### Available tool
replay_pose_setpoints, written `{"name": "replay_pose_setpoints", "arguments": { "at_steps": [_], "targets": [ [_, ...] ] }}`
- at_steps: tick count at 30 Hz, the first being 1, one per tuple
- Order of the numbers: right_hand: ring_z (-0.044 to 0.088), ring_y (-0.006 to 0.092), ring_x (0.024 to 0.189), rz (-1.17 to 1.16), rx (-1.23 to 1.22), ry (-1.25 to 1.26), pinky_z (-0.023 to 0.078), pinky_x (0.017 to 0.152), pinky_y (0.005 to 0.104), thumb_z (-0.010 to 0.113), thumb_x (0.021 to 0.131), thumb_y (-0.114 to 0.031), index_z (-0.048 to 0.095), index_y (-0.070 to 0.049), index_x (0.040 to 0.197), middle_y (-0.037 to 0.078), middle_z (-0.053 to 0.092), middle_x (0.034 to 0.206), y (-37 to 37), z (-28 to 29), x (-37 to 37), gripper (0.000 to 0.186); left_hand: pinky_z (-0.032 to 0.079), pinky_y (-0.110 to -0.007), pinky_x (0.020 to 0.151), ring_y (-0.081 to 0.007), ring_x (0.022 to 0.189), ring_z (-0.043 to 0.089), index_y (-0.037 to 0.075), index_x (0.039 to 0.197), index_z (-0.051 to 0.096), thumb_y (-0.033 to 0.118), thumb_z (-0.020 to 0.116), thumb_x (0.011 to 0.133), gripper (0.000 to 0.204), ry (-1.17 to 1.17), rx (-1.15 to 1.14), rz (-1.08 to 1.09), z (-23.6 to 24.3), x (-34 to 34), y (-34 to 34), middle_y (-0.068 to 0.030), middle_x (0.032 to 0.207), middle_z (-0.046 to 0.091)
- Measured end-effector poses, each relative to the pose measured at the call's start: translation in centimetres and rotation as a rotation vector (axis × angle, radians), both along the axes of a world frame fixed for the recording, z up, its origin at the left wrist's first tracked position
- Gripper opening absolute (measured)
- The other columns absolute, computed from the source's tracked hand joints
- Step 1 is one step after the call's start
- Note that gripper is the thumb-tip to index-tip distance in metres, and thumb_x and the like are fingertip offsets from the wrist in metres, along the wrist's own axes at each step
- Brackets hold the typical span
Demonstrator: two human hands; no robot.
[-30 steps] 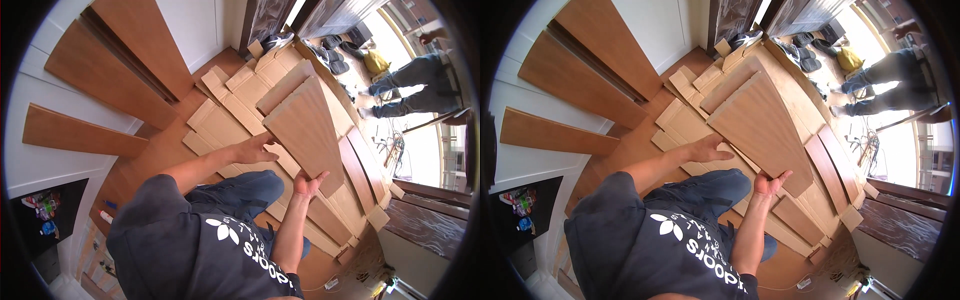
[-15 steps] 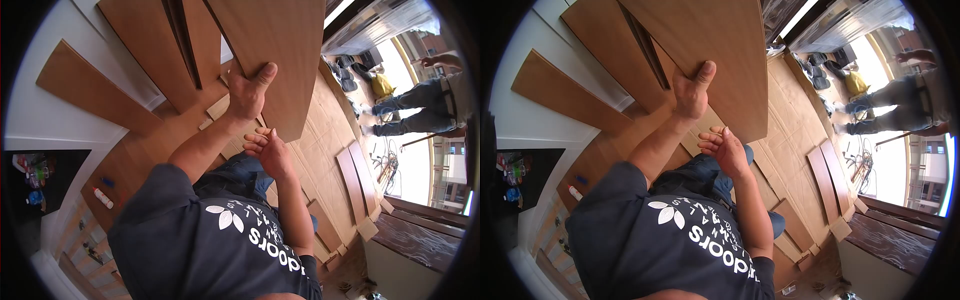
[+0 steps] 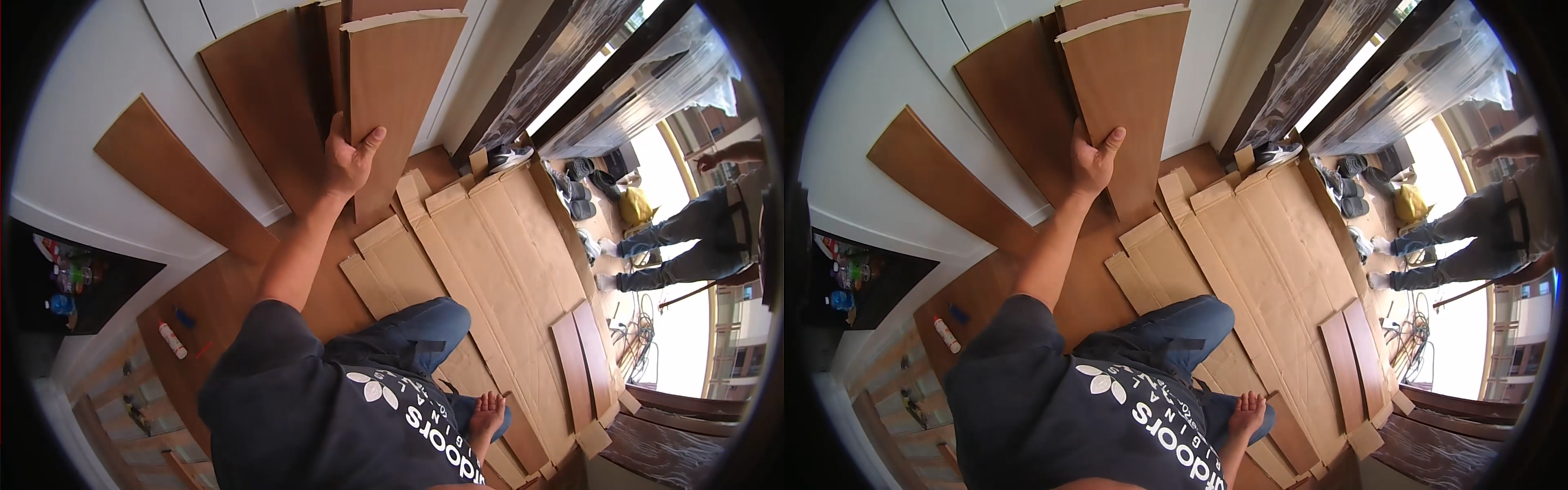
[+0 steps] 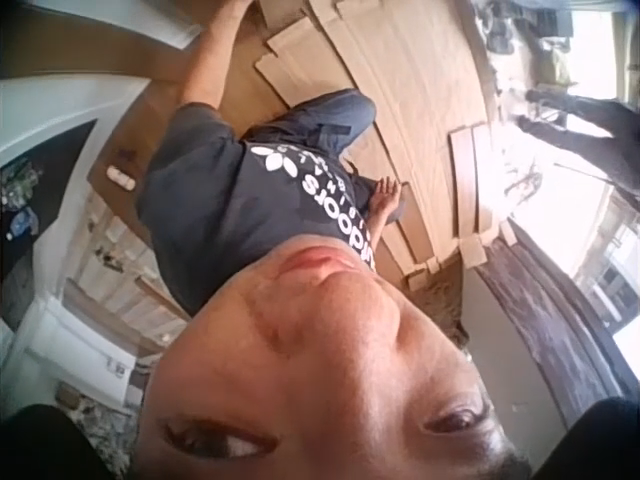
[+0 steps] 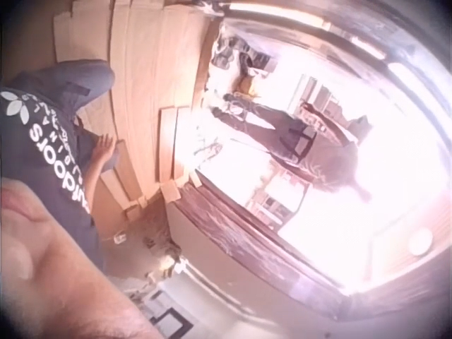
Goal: The person installs wooden floorboards by aligning them by hand, tapping them into place with a hammer, and securing them with a pneumatic nail gun. They also move aside cardboard and handle stacks of floorboards.
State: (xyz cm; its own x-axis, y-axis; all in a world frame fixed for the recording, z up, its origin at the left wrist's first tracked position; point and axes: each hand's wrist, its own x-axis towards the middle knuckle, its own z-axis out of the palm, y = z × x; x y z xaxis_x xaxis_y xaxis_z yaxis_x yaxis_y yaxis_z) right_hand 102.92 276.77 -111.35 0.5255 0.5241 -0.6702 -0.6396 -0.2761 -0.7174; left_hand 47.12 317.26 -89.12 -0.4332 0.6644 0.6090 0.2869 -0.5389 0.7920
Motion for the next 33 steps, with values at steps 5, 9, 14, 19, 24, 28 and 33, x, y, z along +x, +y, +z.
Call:
{"name": "replay_pose_setpoints", "arguments": {
  "at_steps": [5, 9, 14, 19, 24, 28, 33],
  "targets": [
    [0.066, 0.0252, 0.102, 0.063, -0.022, -0.007, 0.052, 0.092, 0.0411, 0.063, 0.102, -0.046, 0.058, -0.011, 0.134, 0.007, 0.07, 0.117, 1.4, -1.2, -1.0, 0.048, 0.054, -0.033, 0.091, -0.02, 0.1, 0.066, -0.004, 0.125, 0.055, 0.032, 0.08, 0.095, 0.053, -0.047, 0.056, -0.004, -1.9, -1.7, 2.5, -0.0117, 0.112, 0.071],
    [0.066, 0.0251, 0.101, 0.158, -0.016, -0.018, 0.052, 0.09, 0.041, 0.062, 0.102, -0.045, 0.058, -0.01, 0.134, 0.008, 0.07, 0.116, 1.7, -2.1, -0.9, 0.047, 0.054, -0.034, 0.093, -0.0218, 0.104, 0.067, -0.006, 0.128, 0.053, 0.033, 0.08, 0.095, 0.058, -0.035, 0.035, -0.005, -2.4, -2.1, 4.2, -0.0137, 0.116, 0.071],
    [0.066, 0.0257, 0.102, 0.121, -0.018, 0.004, 0.053, 0.091, 0.0426, 0.06, 0.103, -0.041, 0.057, -0.01, 0.134, 0.008, 0.069, 0.118, 1.9, -1.9, -1.1, 0.044, 0.055, -0.037, 0.092, -0.026, 0.107, 0.068, -0.008, 0.13, 0.051, 0.036, 0.082, 0.093, 0.066, 0.039, 0.013, 0.103, -3.1, -3.5, 5.8, -0.0169, 0.118, 0.071],
    [0.066, 0.0259, 0.102, 0.141, 0.007, 0.047, 0.053, 0.091, 0.0429, 0.061, 0.103, -0.04, 0.057, -0.011, 0.136, 0.008, 0.069, 0.119, 2.0, -2.8, -0.4, 0.044, 0.057, -0.038, 0.09, -0.032, 0.103, 0.071, -0.009, 0.134, 0.047, 0.037, 0.083, 0.091, 0.073, 0.065, 0.044, 0.128, -3.9, -5.2, 6.4, -0.0217, 0.115, 0.072],
    [0.068, 0.0245, 0.099, 0.146, 0.028, 0.034, 0.054, 0.089, 0.0411, 0.062, 0.103, -0.036, 0.059, -0.012, 0.134, 0.007, 0.071, 0.115, 2.4, -2.5, 0.0, 0.04, 0.058, -0.04, 0.088, -0.0346, 0.102, 0.072, -0.009, 0.135, 0.047, 0.041, 0.086, 0.087, 0.08, 0.177, -0.044, 0.174, -4.0, -5.4, 6.7, -0.0238, 0.114, 0.072],
    [0.069, 0.0228, 0.092, 0.178, -0.003, -0.002, 0.055, 0.083, 0.0386, 0.064, 0.102, -0.033, 0.06, -0.012, 0.131, 0.007, 0.072, 0.111, 3.0, -2.4, -0.8, 0.036, 0.061, -0.045, 0.081, -0.0411, 0.097, 0.073, -0.008, 0.128, 0.051, 0.061, 0.082, 0.082, 0.089, 0.288, -0.268, 0.306, -2.7, -6.0, 5.3, -0.0276, 0.107, 0.072],
    [0.07, 0.021, 0.087, 0.186, -0.001, -0.015, 0.056, 0.077, 0.0362, 0.069, 0.1, -0.036, 0.063, -0.013, 0.124, 0.005, 0.073, 0.106, 3.3, -2.1, -1.9, 0.033, 0.061, -0.051, 0.069, -0.0461, 0.086, 0.074, 0.001, 0.109, 0.058, 0.086, 0.06, 0.081, 0.089, 0.689, -0.773, 0.55, 0.3, -7.3, 3.3, -0.0279, 0.088, 0.074]
  ]
}}
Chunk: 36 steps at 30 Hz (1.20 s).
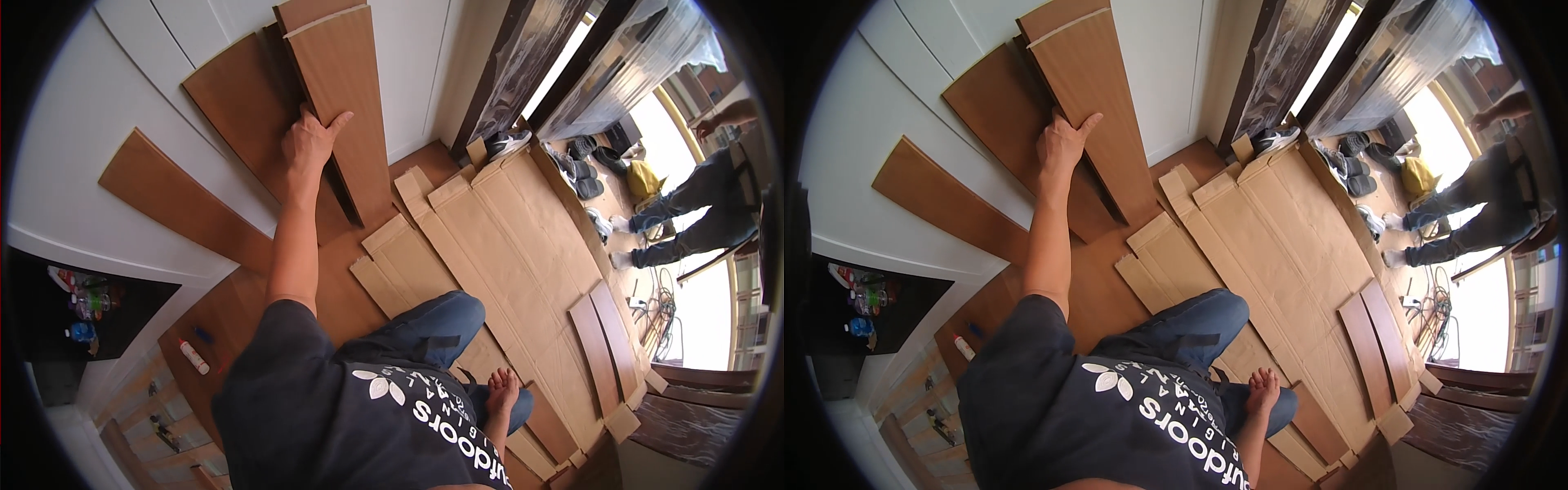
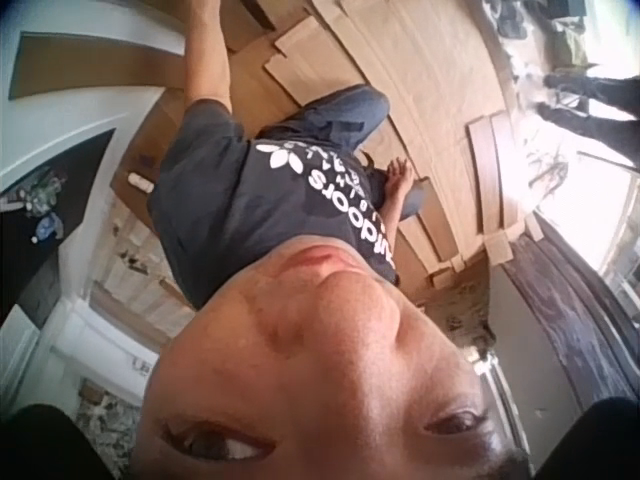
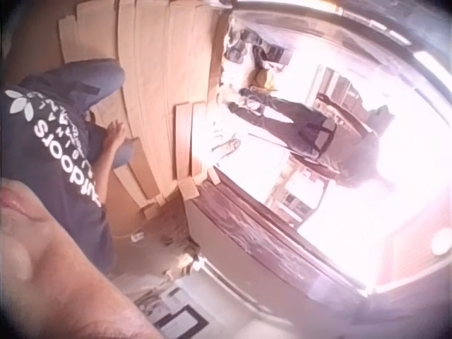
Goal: The person installs wooden floorboards by aligning them by hand, tapping them into place with a hammer, and securing them with a pneumatic nail gun. They also move aside cardboard and handle stacks of floorboards.
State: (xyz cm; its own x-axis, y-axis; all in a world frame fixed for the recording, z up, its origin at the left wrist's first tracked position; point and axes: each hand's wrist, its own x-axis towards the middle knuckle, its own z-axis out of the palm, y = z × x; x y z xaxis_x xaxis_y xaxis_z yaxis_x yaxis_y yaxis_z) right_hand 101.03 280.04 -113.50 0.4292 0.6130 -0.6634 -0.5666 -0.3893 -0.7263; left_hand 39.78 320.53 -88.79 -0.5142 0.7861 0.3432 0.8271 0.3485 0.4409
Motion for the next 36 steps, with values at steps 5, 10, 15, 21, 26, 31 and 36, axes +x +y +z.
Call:
{"name": "replay_pose_setpoints", "arguments": {
  "at_steps": [5, 10, 15, 21, 26, 31, 36],
  "targets": [
    [0.07, 0.0214, 0.087, -0.039, 0.043, 0.088, 0.057, 0.076, 0.0351, 0.065, 0.103, -0.03, 0.06, -0.012, 0.126, 0.007, 0.072, 0.107, 0.6, -0.6, 1.1, 0.03, 0.057, -0.054, 0.088, -0.0481, 0.1, 0.071, -0.002, 0.107, 0.067, 0.083, 0.052, 0.089, 0.089, 0.155, -0.178, 0.033, 3.4, 3.4, 0.6, -0.0298, 0.103, 0.073],
    [0.069, 0.0216, 0.09, -0.153, 0.038, 0.143, 0.057, 0.079, 0.0361, 0.064, 0.103, -0.03, 0.058, -0.011, 0.126, 0.007, 0.069, 0.108, 2.2, 1.1, 3.4, 0.031, 0.053, -0.057, 0.094, -0.0484, 0.111, 0.066, -0.001, 0.111, 0.073, 0.084, 0.037, 0.095, 0.094, 0.136, -0.439, 0.111, 0.0, 5.1, -1.1, -0.0277, 0.117, 0.072],
    [0.071, 0.0212, 0.091, -0.375, 0.206, 0.217, 0.059, 0.078, 0.0349, 0.063, 0.105, -0.028, 0.059, -0.011, 0.122, 0.009, 0.072, 0.107, 2.8, 0.5, 9.8, 0.024, 0.051, -0.055, 0.097, -0.0445, 0.116, 0.064, -0.001, 0.117, 0.072, 0.074, 0.043, 0.099, 0.083, 0.288, -0.834, -0.018, -6.5, 4.8, -3.6, -0.0221, 0.122, 0.072],
    [0.065, 0.0277, 0.113, -0.624, 0.13, 0.263, 0.057, 0.091, 0.0441, 0.065, 0.103, -0.033, 0.054, -0.008, 0.13, 0.014, 0.065, 0.125, 0.5, -7.4, 21.7, 0.038, 0.055, -0.039, 0.075, -0.0244, 0.072, 0.067, 0.002, 0.096, 0.066, 0.048, 0.067, 0.099, 0.046, 0.101, -1.012, -0.283, -10.0, 15.7, -4.8, -0.014, 0.088, 0.071],
    [0.056, 0.035, 0.13, -0.63, 0.0, 0.137, 0.052, 0.102, 0.0497, 0.068, 0.1, -0.039, 0.047, -0.006, 0.143, 0.017, 0.057, 0.139, 6.5, -13.9, 33.9, 0.058, 0.054, -0.044, 0.088, -0.0341, 0.1, 0.072, 0.004, 0.105, 0.068, 0.044, 0.071, 0.096, 0.041, 0.383, -1.054, -0.466, -11.4, 27.0, -5.9, -0.0177, 0.1, 0.076],
    [0.04, 0.0399, 0.149, -0.696, -0.198, 0.144, 0.042, 0.115, 0.0568, 0.075, 0.092, -0.055, 0.031, -0.007, 0.16, 0.022, 0.036, 0.163, 15.0, -17.4, 46.3, 0.094, 0.054, -0.039, 0.084, -0.0292, 0.094, 0.072, 0.001, 0.113, 0.068, 0.035, 0.069, 0.099, 0.037, 0.159, -1.249, -0.774, -15.8, 43.4, -5.3, -0.016, 0.097, 0.075],
    [0.056, 0.0242, 0.059, -0.936, -0.567, 0.034, 0.043, 0.048, 0.0396, 0.087, 0.082, -0.053, 0.068, -0.001, 0.096, 0.013, 0.064, 0.081, 20.1, -20.8, 53.4, 0.057, 0.055, -0.034, 0.081, -0.0187, 0.089, 0.066, -0.003, 0.116, 0.065, 0.021, 0.071, 0.099, 0.03, -0.126, -1.142, -1.148, -24.5, 69.4, -0.3, -0.0108, 0.097, 0.07]
  ]
}}
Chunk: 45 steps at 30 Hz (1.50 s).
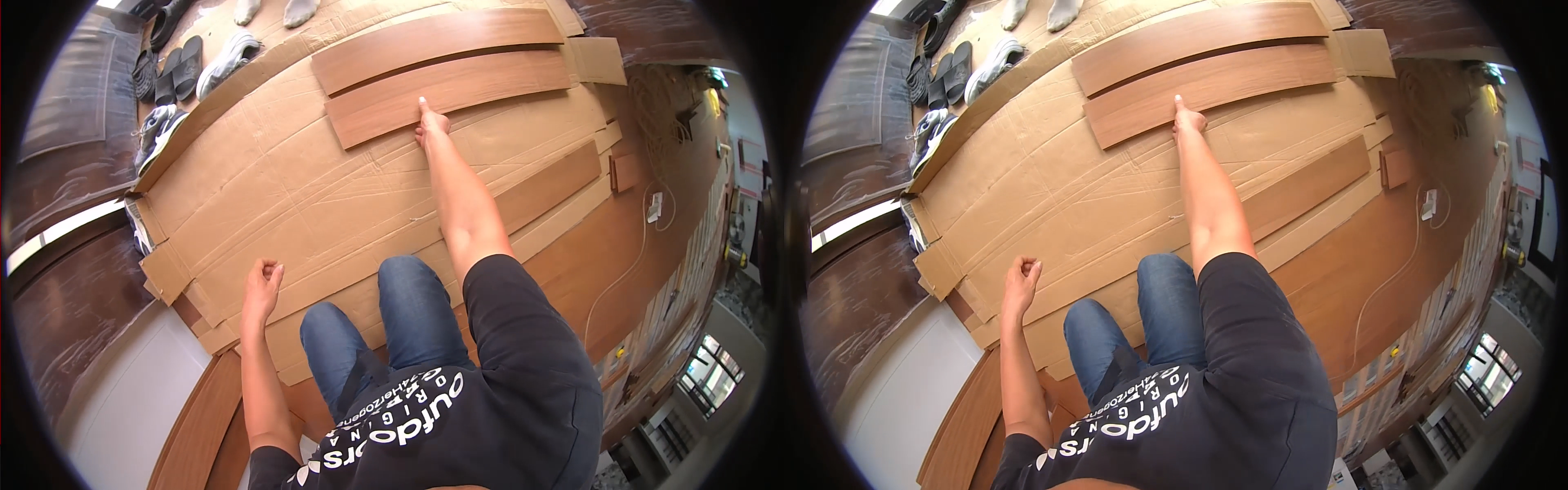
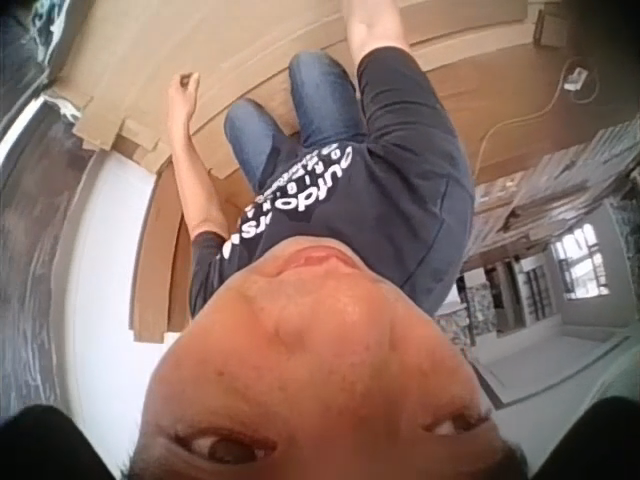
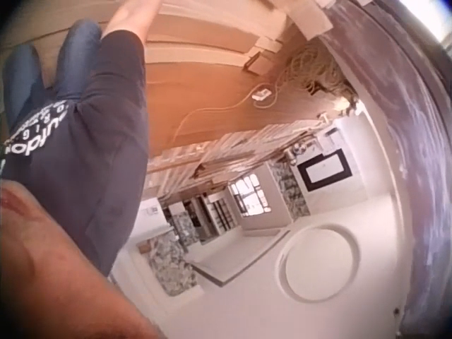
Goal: The person installs wooden floorboards by aligning them by hand, tapping them into place with a hammer, and securing them with a pneumatic nail gun. They also move aside cardboard and handle stacks of floorboards.
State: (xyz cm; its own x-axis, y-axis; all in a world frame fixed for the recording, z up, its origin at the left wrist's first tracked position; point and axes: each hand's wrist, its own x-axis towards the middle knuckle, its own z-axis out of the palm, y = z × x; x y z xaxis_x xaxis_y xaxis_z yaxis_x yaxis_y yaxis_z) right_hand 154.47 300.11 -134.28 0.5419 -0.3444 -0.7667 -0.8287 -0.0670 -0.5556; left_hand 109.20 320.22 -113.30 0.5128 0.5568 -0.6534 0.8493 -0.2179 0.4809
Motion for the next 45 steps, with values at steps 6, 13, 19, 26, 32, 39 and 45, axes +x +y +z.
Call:
{"name": "replay_pose_setpoints", "arguments": {
  "at_steps": [6, 13, 19, 26, 32, 39, 45],
  "targets": [
    [0.051, 0.0177, 0.054, 0.004, 0.058, 0.007, 0.042, 0.045, 0.0351, 0.086, 0.087, -0.045, 0.06, -0.004, 0.088, 0.006, 0.056, 0.071, -0.4, -0.8, 1.6, 0.048, 0.048, -0.047, 0.105, -0.0357, 0.122, 0.061, 0.005, 0.134, 0.059, 0.033, 0.074, 0.095, 0.051, -0.371, 0.468, -0.454, -14.2, 33.4, 7.5, -0.0188, 0.132, 0.064],
    [0.061, 0.0174, 0.07, 0.174, 0.181, 0.211, 0.058, 0.064, 0.0359, 0.084, 0.089, -0.045, 0.063, 0.001, 0.099, 0.008, 0.06, 0.082, -2.1, 1.0, 2.6, 0.052, 0.039, -0.049, 0.115, -0.0336, 0.14, 0.046, 0.007, 0.153, 0.044, 0.07, 0.08, 0.076, 0.105, -0.132, 0.74, -0.757, -17.6, 49.9, 6.6, -0.0164, 0.146, 0.053],
    [0.063, 0.0199, 0.079, 0.244, 0.19, 0.251, 0.061, 0.076, 0.0384, 0.082, 0.089, -0.05, 0.063, 0.004, 0.109, 0.011, 0.063, 0.092, -2.4, 1.2, 3.2, 0.061, 0.048, -0.047, 0.105, -0.0371, 0.135, 0.052, 0.005, 0.132, 0.063, 0.074, 0.074, 0.079, 0.087, -0.06, 0.615, -0.794, -14.0, 53.1, 9.4, -0.02, 0.141, 0.056],
    [0.04, 0.0111, 0.051, 0.185, 0.195, 0.201, 0.035, 0.044, 0.0316, 0.084, 0.091, -0.039, 0.057, 0.0, 0.089, 0.005, 0.054, 0.073, -3.2, 0.9, 3.5, 0.047, 0.053, -0.05, 0.085, -0.0402, 0.097, 0.071, 0.007, 0.096, 0.075, 0.076, 0.052, 0.095, 0.073, -0.067, 0.367, -0.603, -9.4, 51.0, 6.5, -0.0206, 0.096, 0.075],
    [0.062, 0.0182, 0.079, 0.359, 0.195, 0.174, 0.058, 0.074, 0.0391, 0.088, 0.085, -0.037, 0.067, -0.001, 0.112, 0.008, 0.065, 0.094, -3.3, 1.6, 3.3, 0.049, 0.053, -0.045, 0.079, -0.0322, 0.081, 0.07, 0.004, 0.088, 0.073, 0.07, 0.061, 0.095, 0.068, -0.171, 0.071, -0.447, -15.2, 45.2, 6.5, -0.0182, 0.081, 0.072],
    [0.068, 0.0281, 0.106, 0.348, 0.305, 0.227, 0.059, 0.093, 0.0435, 0.08, 0.086, -0.006, 0.069, 0.0, 0.115, 0.016, 0.069, 0.118, -3.5, 0.4, 2.9, 0.032, 0.051, -0.045, 0.098, -0.0362, 0.121, 0.06, 0.002, 0.122, 0.063, 0.063, 0.07, 0.092, 0.069, -0.235, 0.216, -0.576, -18.3, 44.9, 4.2, -0.0227, 0.133, 0.058],
    [0.067, 0.0226, 0.08, 0.293, 0.285, 0.232, 0.057, 0.083, 0.0437, 0.067, 0.079, 0.0, 0.062, -0.003, 0.091, 0.008, 0.064, 0.085, -3.6, -0.6, 2.7, 0.013, 0.053, -0.046, 0.104, -0.0361, 0.126, 0.062, 0.001, 0.141, 0.052, 0.074, 0.073, 0.081, 0.097, 0.017, 0.175, -0.844, -17.1, 46.6, 2.3, -0.024, 0.137, 0.062]
  ]
}}
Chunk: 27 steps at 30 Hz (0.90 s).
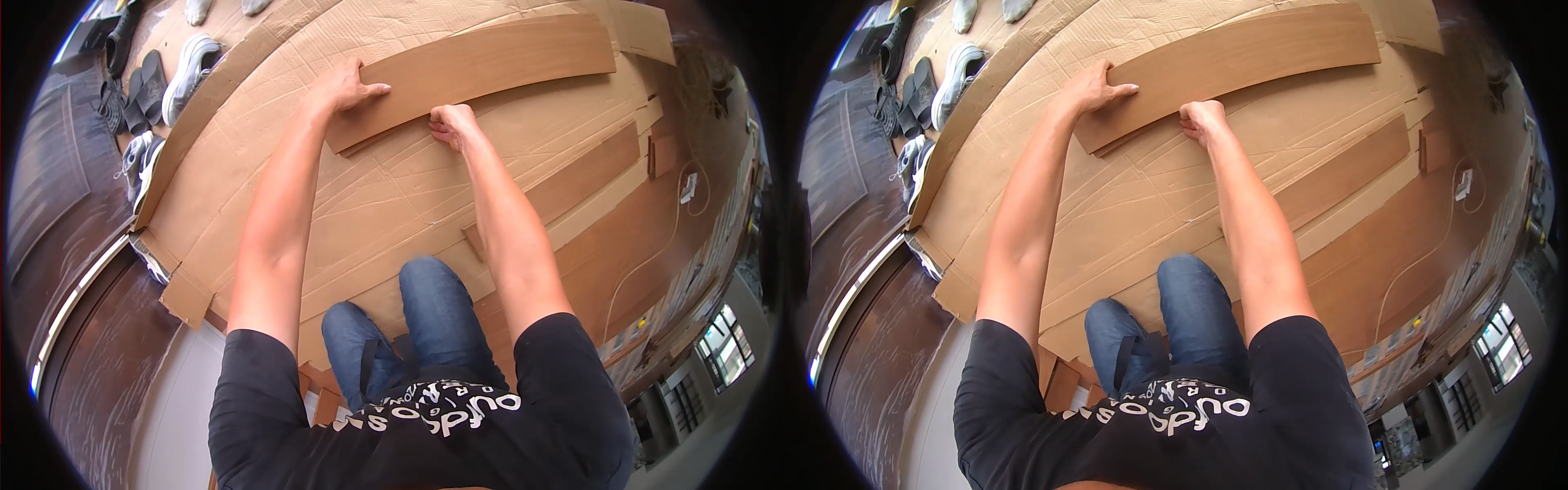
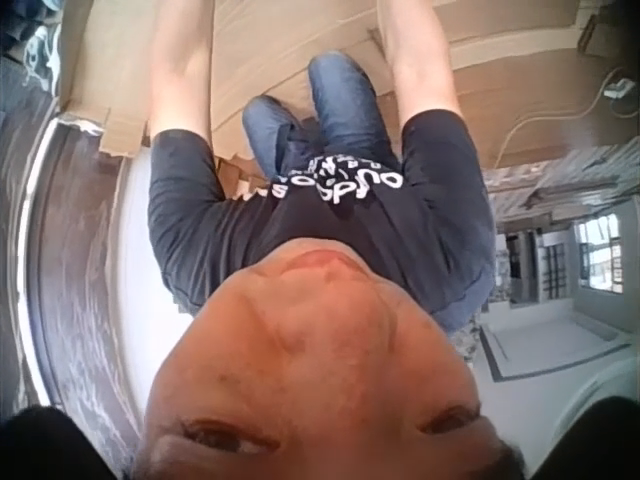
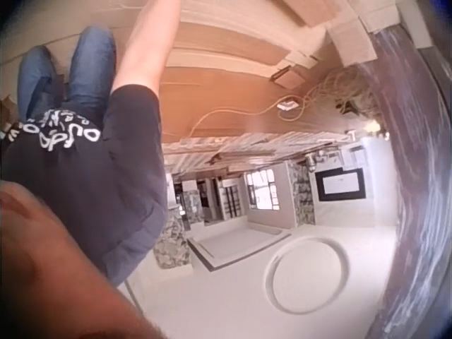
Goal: The person installs wooden floorboards by aligning them by hand, tapping them into place with a hammer, and securing them with a pneumatic nail gun. They also move aside cardboard and handle stacks of floorboards.
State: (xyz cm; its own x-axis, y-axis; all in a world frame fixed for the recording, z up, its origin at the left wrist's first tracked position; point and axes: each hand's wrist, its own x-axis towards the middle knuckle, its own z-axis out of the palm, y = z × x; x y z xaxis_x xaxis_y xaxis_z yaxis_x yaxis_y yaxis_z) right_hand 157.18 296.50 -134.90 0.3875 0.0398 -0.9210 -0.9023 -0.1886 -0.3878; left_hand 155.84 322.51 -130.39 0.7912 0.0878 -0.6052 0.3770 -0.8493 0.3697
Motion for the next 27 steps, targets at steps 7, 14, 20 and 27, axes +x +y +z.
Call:
{"name": "replay_pose_setpoints", "arguments": {
  "at_steps": [7, 14, 20, 27],
  "targets": [
    [0.063, 0.0223, 0.07, 0.023, -0.006, -0.154, 0.058, 0.072, 0.0393, 0.063, 0.074, 0.007, 0.058, 0.0, 0.083, 0.006, 0.058, 0.076, 0.2, -0.5, -1.4, 0.012, 0.055, -0.047, 0.097, -0.036, 0.116, 0.068, 0.0, 0.136, 0.061, 0.071, 0.079, 0.078, 0.093, 0.067, -0.098, 0.044, 2.7, -2.8, 0.1, -0.0229, 0.125, 0.071],
    [0.067, 0.0297, 0.1, 0.754, -0.119, -0.486, 0.053, 0.089, 0.0417, 0.072, 0.084, -0.016, 0.062, 0.004, 0.129, 0.011, 0.069, 0.101, -3.1, 6.4, -11.5, 0.05, 0.057, -0.051, 0.076, -0.0422, 0.095, 0.071, 0.003, 0.102, 0.06, 0.063, 0.077, 0.082, 0.066, -0.14, 0.077, 0.122, 13.9, -18.0, -3.5, -0.021, 0.095, 0.072],
    [0.038, 0.041, 0.144, 1.218, -0.294, -1.381, 0.03, 0.12, 0.0567, 0.086, 0.08, -0.02, 0.047, -0.004, 0.148, 0.023, 0.04, 0.154, -5.2, 22.6, -22.2, 0.08, 0.057, -0.047, 0.073, -0.0391, 0.085, 0.071, 0.003, 0.098, 0.056, 0.052, 0.083, 0.079, 0.059, -0.321, 0.187, 0.276, 21.4, -38.0, -5.4, -0.0167, 0.089, 0.07],
    [0.05, 0.0339, 0.136, 1.637, 0.243, -1.807, 0.032, 0.119, 0.053, 0.089, 0.077, -0.04, 0.049, -0.007, 0.148, 0.015, 0.056, 0.144, 0.8, 27.0, -29.8, 0.089, 0.057, -0.04, 0.078, -0.0302, 0.089, 0.074, 0.006, 0.1, 0.061, 0.046, 0.084, 0.079, 0.05, -0.263, 0.498, 0.364, 34.2, -54.5, -11.4, -0.0107, 0.091, 0.071]
  ]
}}
